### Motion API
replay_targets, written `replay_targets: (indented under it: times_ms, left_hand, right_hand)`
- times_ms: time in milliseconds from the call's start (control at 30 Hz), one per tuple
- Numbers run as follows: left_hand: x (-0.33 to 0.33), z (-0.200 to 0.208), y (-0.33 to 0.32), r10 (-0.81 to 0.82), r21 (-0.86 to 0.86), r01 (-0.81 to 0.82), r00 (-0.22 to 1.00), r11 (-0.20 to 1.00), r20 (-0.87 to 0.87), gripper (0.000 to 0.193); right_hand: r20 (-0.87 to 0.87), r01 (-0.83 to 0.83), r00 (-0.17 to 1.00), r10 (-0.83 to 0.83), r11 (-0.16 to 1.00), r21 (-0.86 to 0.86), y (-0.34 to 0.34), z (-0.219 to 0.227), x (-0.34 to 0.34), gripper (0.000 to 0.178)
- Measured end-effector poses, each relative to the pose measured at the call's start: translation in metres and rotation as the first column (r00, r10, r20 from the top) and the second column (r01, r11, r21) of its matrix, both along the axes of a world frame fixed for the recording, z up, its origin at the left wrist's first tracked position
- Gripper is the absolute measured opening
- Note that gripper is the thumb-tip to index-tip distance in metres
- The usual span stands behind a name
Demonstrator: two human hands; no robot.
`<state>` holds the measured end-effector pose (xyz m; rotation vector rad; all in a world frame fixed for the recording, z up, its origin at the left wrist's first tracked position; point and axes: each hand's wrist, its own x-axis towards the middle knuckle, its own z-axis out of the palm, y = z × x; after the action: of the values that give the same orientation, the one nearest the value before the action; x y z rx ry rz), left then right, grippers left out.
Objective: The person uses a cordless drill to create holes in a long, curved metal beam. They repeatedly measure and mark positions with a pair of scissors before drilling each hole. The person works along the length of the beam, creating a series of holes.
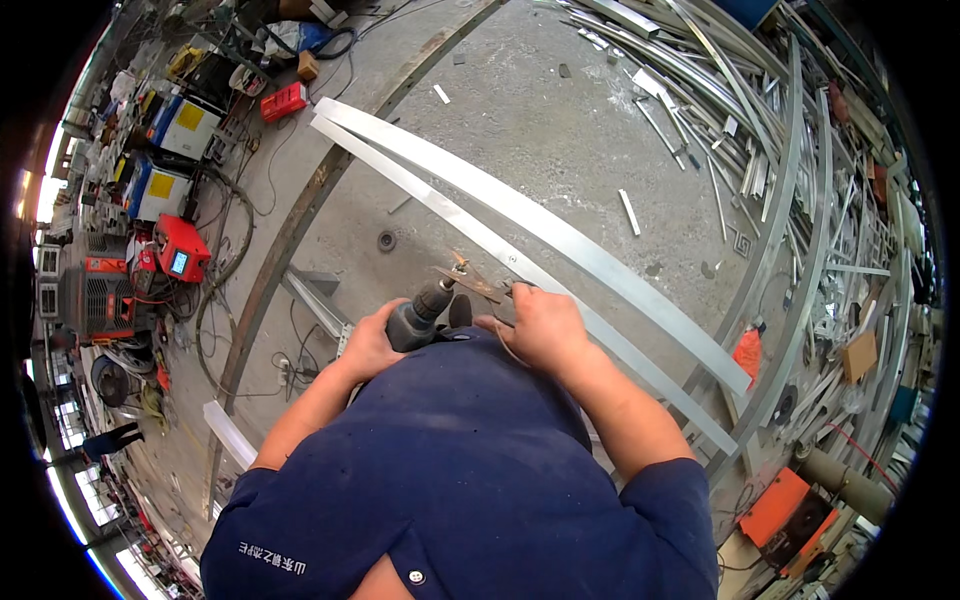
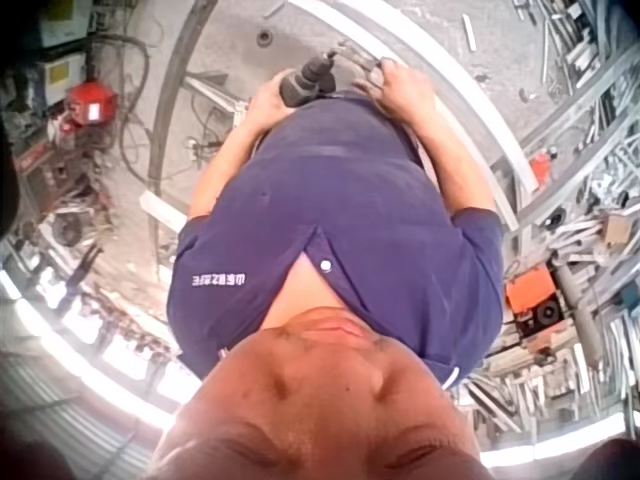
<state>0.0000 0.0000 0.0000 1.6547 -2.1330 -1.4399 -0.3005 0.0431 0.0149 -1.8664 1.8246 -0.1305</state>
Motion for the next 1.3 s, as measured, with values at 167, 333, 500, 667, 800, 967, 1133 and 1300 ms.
replay_targets:
  times_ms: [167,333,500,667,800,967,1133,1300]
  left_hand:
    - [0.005,0.008,-0.005,-0.005,0.02,0.005,1.0,1.0,-0.023,0.086]
    - [-0.004,0.013,-0.001,-0.014,0.027,0.015,0.999,1.0,-0.033,0.085]
    - [-0.003,0.005,-0.002,0.002,0.017,-0.001,0.999,1.0,-0.052,0.084]
    - [-0.009,0.008,-0.003,0.019,0.043,-0.018,0.999,0.999,-0.042,0.085]
    - [-0.009,0.007,-0.002,0.004,0.017,-0.003,0.999,1.0,-0.035,0.085]
    - [-0.008,0.01,-0.003,-0.014,0.013,0.015,0.998,1.0,-0.069,0.085]
    - [-0.01,0.014,-0.003,-0.048,0.014,0.049,0.997,0.999,-0.064,0.084]
    - [-0.012,0.014,0.007,-0.006,-0.114,0.012,0.999,0.993,0.054,0.081]
  right_hand:
    - [0.581,0.118,0.731,-0.358,0.905,0.409,0.004,-0.018,-0.004,0.052]
    - [0.62,0.127,0.769,-0.157,0.988,0.092,0.002,0.001,-0.008,0.053]
    - [0.396,0.19,0.879,-0.265,0.957,0.217,-0.002,0.005,-0.022,0.062]
    - [0.321,0.117,0.927,-0.195,0.962,0.247,0.005,0.023,-0.014,0.069]
    - [0.294,0.096,0.943,-0.158,0.972,0.215,0.003,0.021,-0.009,0.067]
    - [0.294,-0.02,0.955,0.041,0.997,-0.075,0.004,-0.019,-0.025,0.059]
    - [0.299,-0.095,0.936,0.183,0.954,-0.286,-0.015,-0.041,-0.039,0.057]
    - [0.497,0.005,0.861,-0.109,0.978,0.207,0.0,-0.012,-0.029,0.047]
